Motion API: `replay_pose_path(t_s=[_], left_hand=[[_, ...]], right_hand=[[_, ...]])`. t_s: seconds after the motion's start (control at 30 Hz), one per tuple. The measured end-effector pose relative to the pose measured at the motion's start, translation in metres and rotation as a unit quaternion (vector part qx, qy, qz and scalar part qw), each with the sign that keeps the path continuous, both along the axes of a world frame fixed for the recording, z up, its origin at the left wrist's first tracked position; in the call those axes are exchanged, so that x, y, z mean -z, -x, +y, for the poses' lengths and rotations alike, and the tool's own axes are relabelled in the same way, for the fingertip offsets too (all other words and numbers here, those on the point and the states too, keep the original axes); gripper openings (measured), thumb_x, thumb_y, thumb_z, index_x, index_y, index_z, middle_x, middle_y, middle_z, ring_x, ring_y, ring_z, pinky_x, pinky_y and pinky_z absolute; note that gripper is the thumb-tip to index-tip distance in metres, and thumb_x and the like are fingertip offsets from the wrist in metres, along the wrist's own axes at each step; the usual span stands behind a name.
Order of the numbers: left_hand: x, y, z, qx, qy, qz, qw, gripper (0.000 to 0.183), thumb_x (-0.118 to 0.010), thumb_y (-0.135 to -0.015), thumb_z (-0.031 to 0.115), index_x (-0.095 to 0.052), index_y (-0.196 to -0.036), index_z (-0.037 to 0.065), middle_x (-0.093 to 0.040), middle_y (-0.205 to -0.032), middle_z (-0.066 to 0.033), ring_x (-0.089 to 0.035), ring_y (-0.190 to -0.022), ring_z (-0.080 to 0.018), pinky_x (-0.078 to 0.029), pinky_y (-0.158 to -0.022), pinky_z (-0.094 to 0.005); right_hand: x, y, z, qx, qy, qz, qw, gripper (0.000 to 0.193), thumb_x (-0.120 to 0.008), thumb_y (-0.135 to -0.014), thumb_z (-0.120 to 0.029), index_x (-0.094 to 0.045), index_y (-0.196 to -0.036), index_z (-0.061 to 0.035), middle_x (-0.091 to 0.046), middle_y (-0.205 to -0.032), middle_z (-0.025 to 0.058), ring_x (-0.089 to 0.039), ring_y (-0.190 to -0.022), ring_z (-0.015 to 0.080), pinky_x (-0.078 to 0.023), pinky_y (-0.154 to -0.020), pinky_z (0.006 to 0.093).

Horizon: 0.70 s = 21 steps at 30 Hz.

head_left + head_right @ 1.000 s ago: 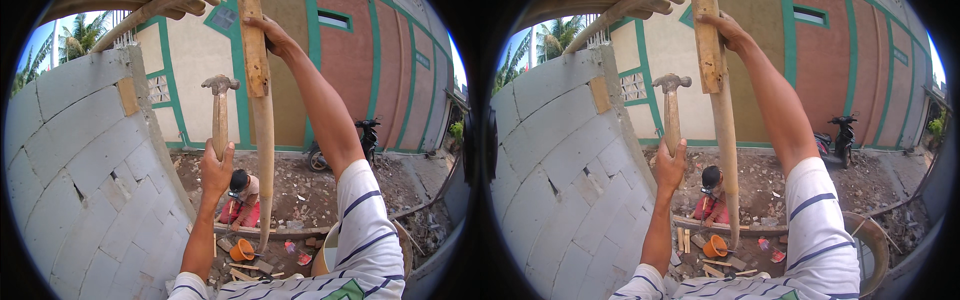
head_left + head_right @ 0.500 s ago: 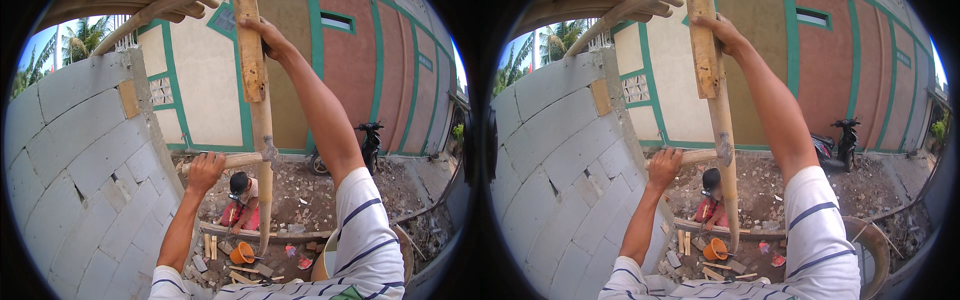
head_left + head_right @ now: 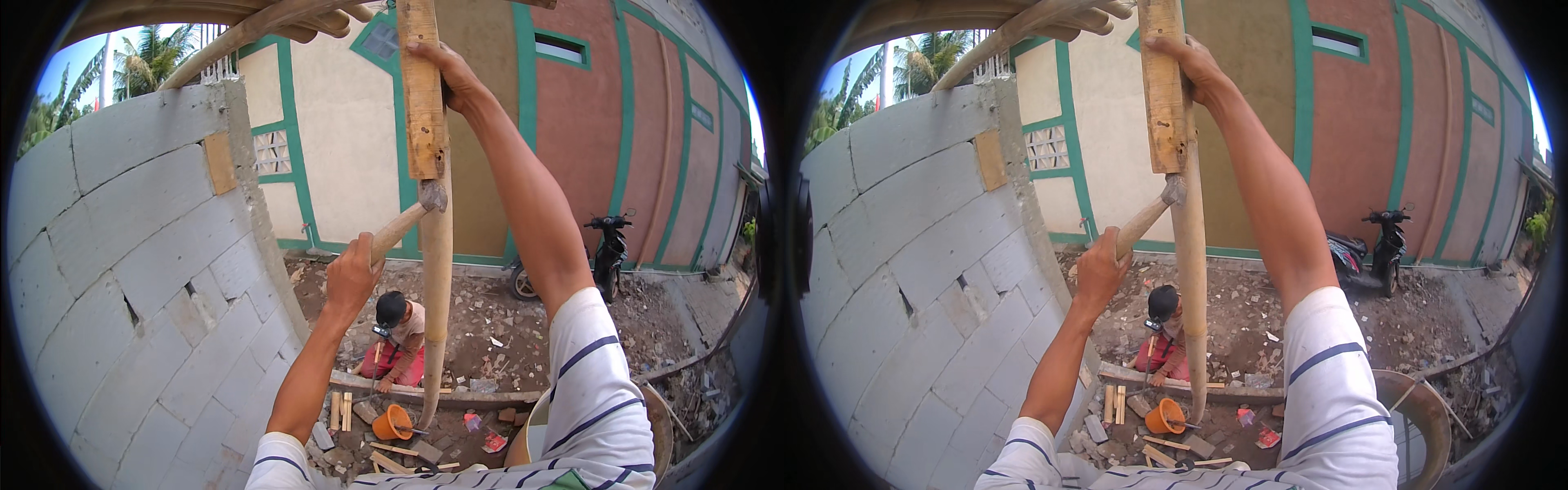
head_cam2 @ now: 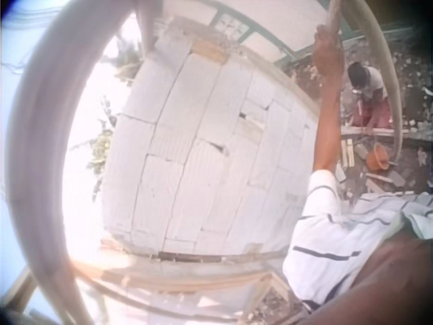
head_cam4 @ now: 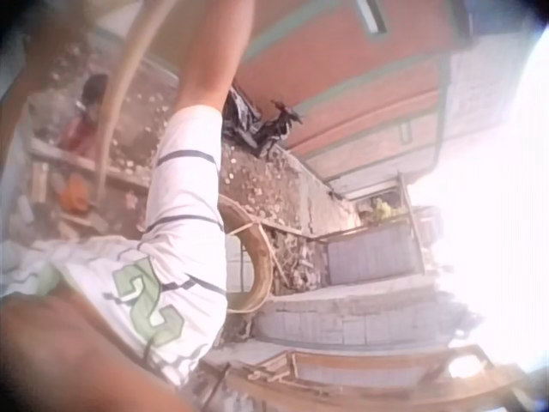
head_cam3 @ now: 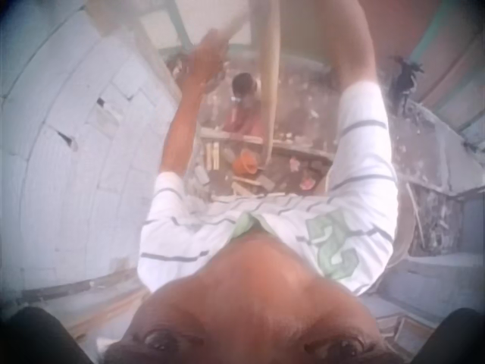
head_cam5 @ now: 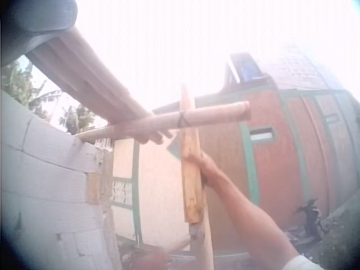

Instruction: The person positions a wooden block against a bamboo pole, hammers it into place with a hammer, wraps wire around the block and pole, and tightens and cuts the wire using pliers.

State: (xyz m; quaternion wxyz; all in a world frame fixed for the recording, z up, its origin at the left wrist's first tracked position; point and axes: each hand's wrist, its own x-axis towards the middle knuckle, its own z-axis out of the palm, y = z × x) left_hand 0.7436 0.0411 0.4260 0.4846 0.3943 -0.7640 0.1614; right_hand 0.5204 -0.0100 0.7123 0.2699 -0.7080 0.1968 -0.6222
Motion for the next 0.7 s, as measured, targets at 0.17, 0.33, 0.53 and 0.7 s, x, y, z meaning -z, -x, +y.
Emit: replay_pose_path(t_s=[0.17,0.33,0.53,0.7], left_hand=[[0.026,0.030,0.039,0.111,-0.172,0.129,0.970,0.036,-0.066,-0.092,0.027,-0.049,-0.111,0.001,-0.068,-0.086,-0.0213,-0.069,-0.079,-0.0399,-0.052,-0.065,-0.0457],[0.018,0.037,0.071,0.207,-0.144,0.238,0.938,0.039,-0.063,-0.096,0.031,-0.049,-0.116,0.000,-0.065,-0.077,-0.0148,-0.068,-0.068,-0.0309,-0.051,-0.065,-0.0410],[-0.009,0.048,0.070,0.209,-0.029,0.295,0.932,0.039,-0.061,-0.098,0.030,-0.048,-0.119,0.000,-0.063,-0.075,-0.0175,-0.068,-0.072,-0.0295,-0.051,-0.063,-0.0414],[-0.035,0.058,0.050,0.143,0.005,0.271,0.952,0.039,-0.061,-0.098,0.031,-0.048,-0.119,0.000,-0.061,-0.071,-0.0149,-0.067,-0.067,-0.0283,-0.051,-0.061,-0.0422]], right_hand=[[0.000,0.003,-0.005,-0.001,0.007,-0.010,1.000,0.081,-0.080,-0.072,-0.044,-0.045,-0.130,0.0013,-0.059,-0.110,0.0172,-0.063,-0.096,0.0248,-0.057,-0.081,0.0412],[-0.001,0.003,-0.009,0.003,0.002,-0.010,1.000,0.080,-0.080,-0.072,-0.044,-0.045,-0.129,0.0011,-0.059,-0.108,0.0169,-0.063,-0.095,0.0247,-0.056,-0.080,0.0415],[-0.001,0.005,-0.012,-0.009,0.012,-0.007,1.000,0.078,-0.080,-0.072,-0.043,-0.047,-0.127,0.0007,-0.060,-0.107,0.0171,-0.064,-0.094,0.0258,-0.056,-0.080,0.0429],[-0.001,-0.001,-0.010,-0.020,-0.006,-0.015,1.000,0.064,-0.079,-0.078,-0.038,-0.051,-0.123,-0.0034,-0.060,-0.104,0.0121,-0.062,-0.092,0.0224,-0.055,-0.079,0.0404]])
